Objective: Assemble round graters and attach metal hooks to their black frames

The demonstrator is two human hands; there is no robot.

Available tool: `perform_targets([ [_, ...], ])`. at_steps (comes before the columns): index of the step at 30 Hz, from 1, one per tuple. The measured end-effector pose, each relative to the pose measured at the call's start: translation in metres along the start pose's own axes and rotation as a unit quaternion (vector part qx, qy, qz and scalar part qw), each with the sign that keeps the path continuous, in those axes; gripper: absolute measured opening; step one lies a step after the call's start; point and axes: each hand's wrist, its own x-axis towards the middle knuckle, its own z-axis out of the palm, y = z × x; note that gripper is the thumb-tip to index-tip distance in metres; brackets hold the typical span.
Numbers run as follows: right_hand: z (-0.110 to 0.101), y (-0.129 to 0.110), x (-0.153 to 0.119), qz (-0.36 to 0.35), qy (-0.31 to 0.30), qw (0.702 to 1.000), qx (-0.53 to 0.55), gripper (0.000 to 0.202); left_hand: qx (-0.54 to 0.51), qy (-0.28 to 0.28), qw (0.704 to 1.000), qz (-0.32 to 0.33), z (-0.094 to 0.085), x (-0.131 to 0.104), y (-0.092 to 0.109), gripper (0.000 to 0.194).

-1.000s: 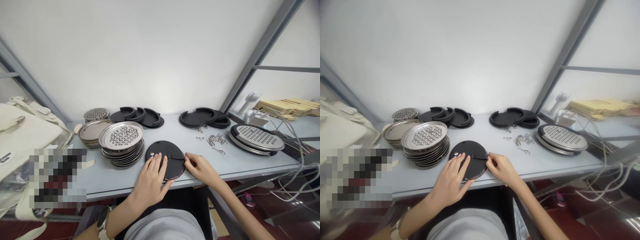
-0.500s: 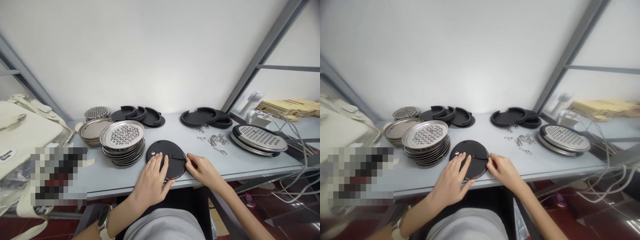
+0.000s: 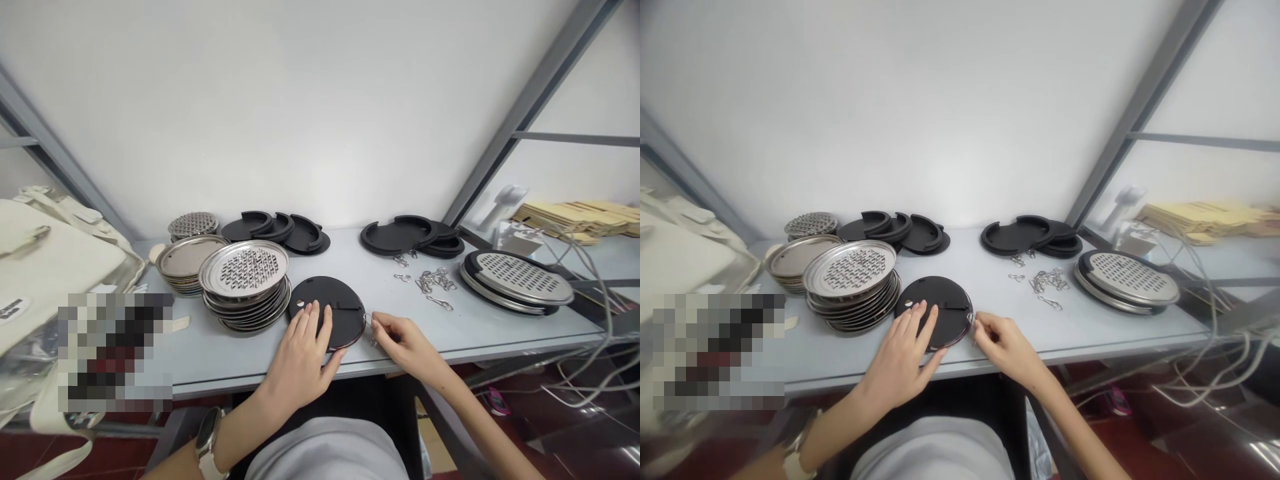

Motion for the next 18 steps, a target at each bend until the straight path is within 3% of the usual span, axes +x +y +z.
perform_targets([
  [10, 0.0028, 0.0063, 0.0046, -0.011, 0.049, 0.998, 0.048, 0.026, -0.003, 0.050, 0.999, 0.021, -0.0030, -0.0011, -0.0003, 0.055],
  [14, 0.0013, 0.0062, 0.0057, 0.004, 0.076, 0.997, 0.006, 0.030, -0.006, 0.067, 0.997, 0.043, -0.0046, -0.0037, 0.0005, 0.050],
  [18, 0.0016, 0.0008, 0.0087, 0.015, 0.064, 0.996, -0.058, 0.034, 0.005, 0.069, 0.996, 0.053, -0.0030, -0.0065, 0.0033, 0.051],
])
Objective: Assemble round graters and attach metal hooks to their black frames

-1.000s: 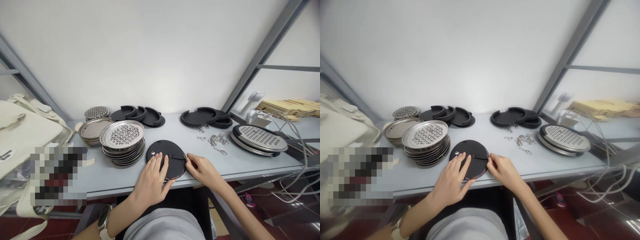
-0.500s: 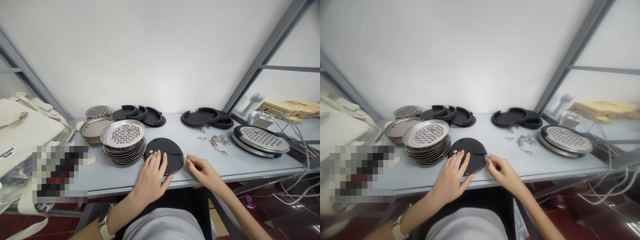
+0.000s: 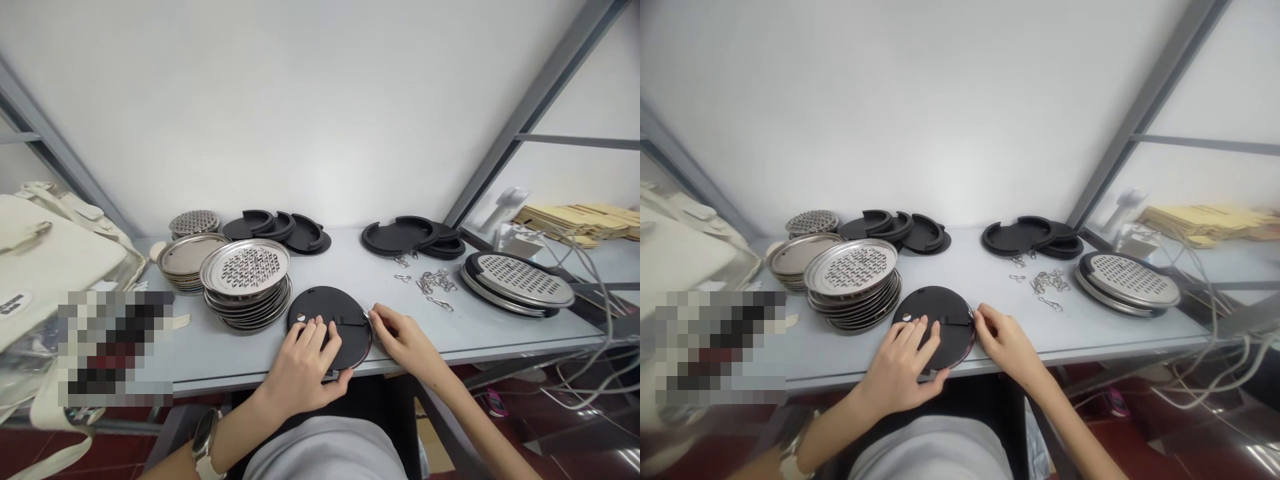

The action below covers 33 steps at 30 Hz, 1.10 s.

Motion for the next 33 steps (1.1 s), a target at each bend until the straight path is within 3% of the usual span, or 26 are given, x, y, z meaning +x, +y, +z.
perform_targets([
  [7, 0.000, -0.008, 0.002, 0.014, -0.009, 0.998, -0.063, 0.034, 0.006, -0.001, 1.000, -0.013, 0.002, -0.001, 0.001, 0.066],
  [13, -0.003, -0.010, 0.001, 0.027, -0.026, 0.996, -0.081, 0.034, 0.039, -0.035, 0.999, -0.007, -0.001, 0.002, 0.000, 0.064],
  [33, 0.001, -0.011, 0.000, 0.010, -0.020, 0.989, -0.146, 0.027, 0.031, -0.049, 0.998, -0.005, -0.003, 0.005, 0.001, 0.065],
])
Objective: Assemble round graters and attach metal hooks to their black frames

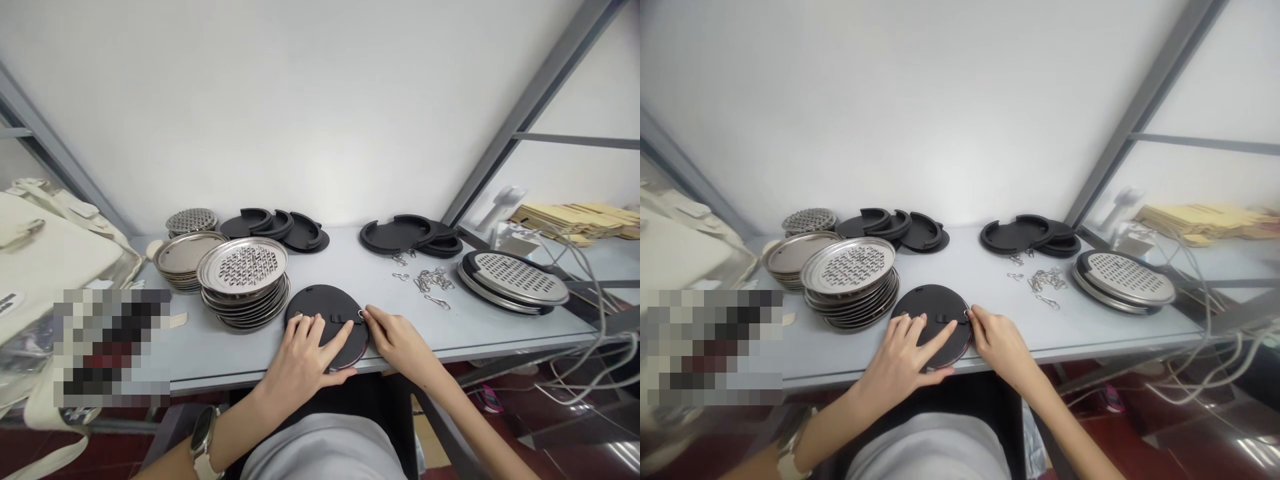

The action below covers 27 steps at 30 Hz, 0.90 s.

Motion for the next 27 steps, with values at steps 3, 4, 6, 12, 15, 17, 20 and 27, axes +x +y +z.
perform_targets([
  [3, 0.0002, 0.0003, -0.0002, -0.001, 0.000, 1.000, -0.005, 0.027, -0.002, -0.004, 1.000, -0.002, -0.0002, 0.0002, 0.0003, 0.064],
  [4, 0.0003, 0.0005, -0.0002, -0.003, 0.000, 1.000, -0.007, 0.027, -0.002, -0.003, 1.000, -0.002, -0.0001, 0.0001, 0.0003, 0.063],
  [6, 0.0003, 0.0011, -0.0003, -0.007, 0.001, 1.000, -0.010, 0.027, -0.001, -0.001, 1.000, -0.001, 0.0002, 0.0001, 0.0004, 0.064],
  [12, -0.0015, 0.0048, -0.0003, -0.024, -0.003, 1.000, -0.005, 0.027, 0.011, 0.008, 1.000, -0.005, 0.0022, -0.0002, 0.0011, 0.067],
  [15, -0.0026, 0.0064, -0.0006, -0.029, -0.005, 1.000, 0.000, 0.027, 0.014, 0.010, 1.000, -0.007, 0.0027, -0.0004, 0.0015, 0.068],
  [17, -0.0029, 0.0069, -0.0009, -0.032, -0.005, 0.999, 0.001, 0.028, 0.016, 0.011, 1.000, -0.008, 0.0031, -0.0006, 0.0018, 0.069],
  [20, -0.0029, 0.0072, -0.0013, -0.033, -0.007, 0.999, 0.002, 0.028, 0.018, 0.017, 1.000, -0.011, 0.0039, -0.0013, 0.0023, 0.070],
  [27, -0.0036, 0.0074, -0.0025, -0.028, -0.012, 1.000, 0.007, 0.028, 0.022, 0.024, 0.999, -0.015, 0.0051, -0.0025, 0.0033, 0.070],
])
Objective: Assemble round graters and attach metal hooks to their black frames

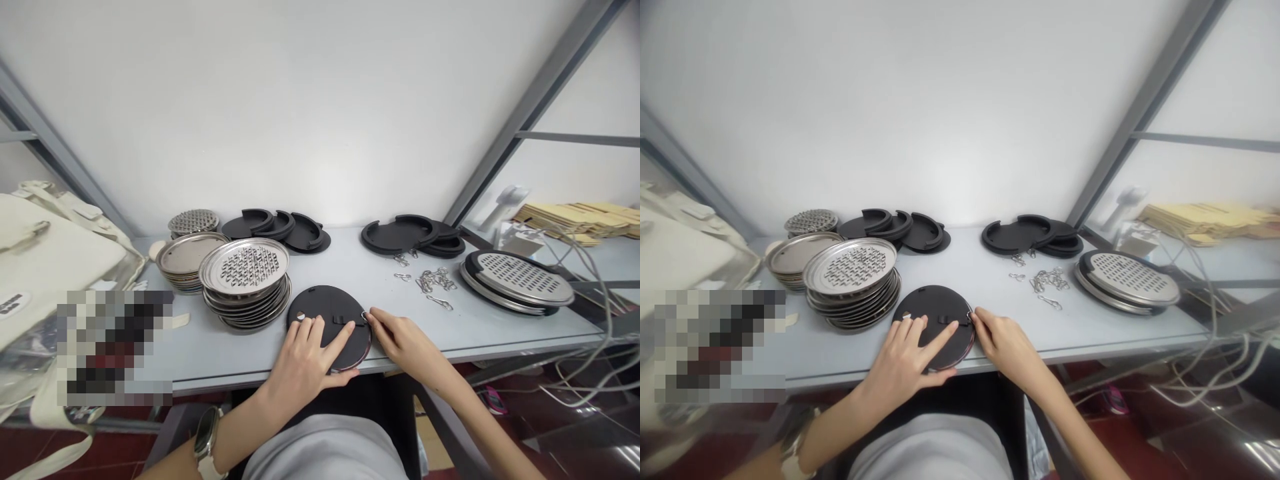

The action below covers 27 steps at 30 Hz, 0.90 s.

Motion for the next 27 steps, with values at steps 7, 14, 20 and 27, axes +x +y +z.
perform_targets([
  [7, 0.0005, -0.0012, -0.0022, 0.008, -0.001, 1.000, 0.006, 0.029, 0.002, 0.001, 1.000, -0.001, 0.0003, -0.0003, 0.0003, 0.072],
  [14, 0.0020, -0.0032, -0.0034, 0.018, 0.015, 1.000, 0.011, 0.029, 0.000, 0.003, 1.000, -0.001, -0.0001, 0.0003, 0.0006, 0.072],
  [20, 0.0010, -0.0045, -0.0051, 0.030, 0.005, 0.999, 0.022, 0.030, -0.004, 0.005, 1.000, 0.005, 0.0013, 0.0001, -0.0002, 0.072],
  [27, 0.0010, -0.0039, -0.0037, 0.039, -0.002, 0.999, 0.032, 0.028, 0.000, 0.004, 1.000, 0.005, 0.0010, -0.0017, 0.0003, 0.072],
])
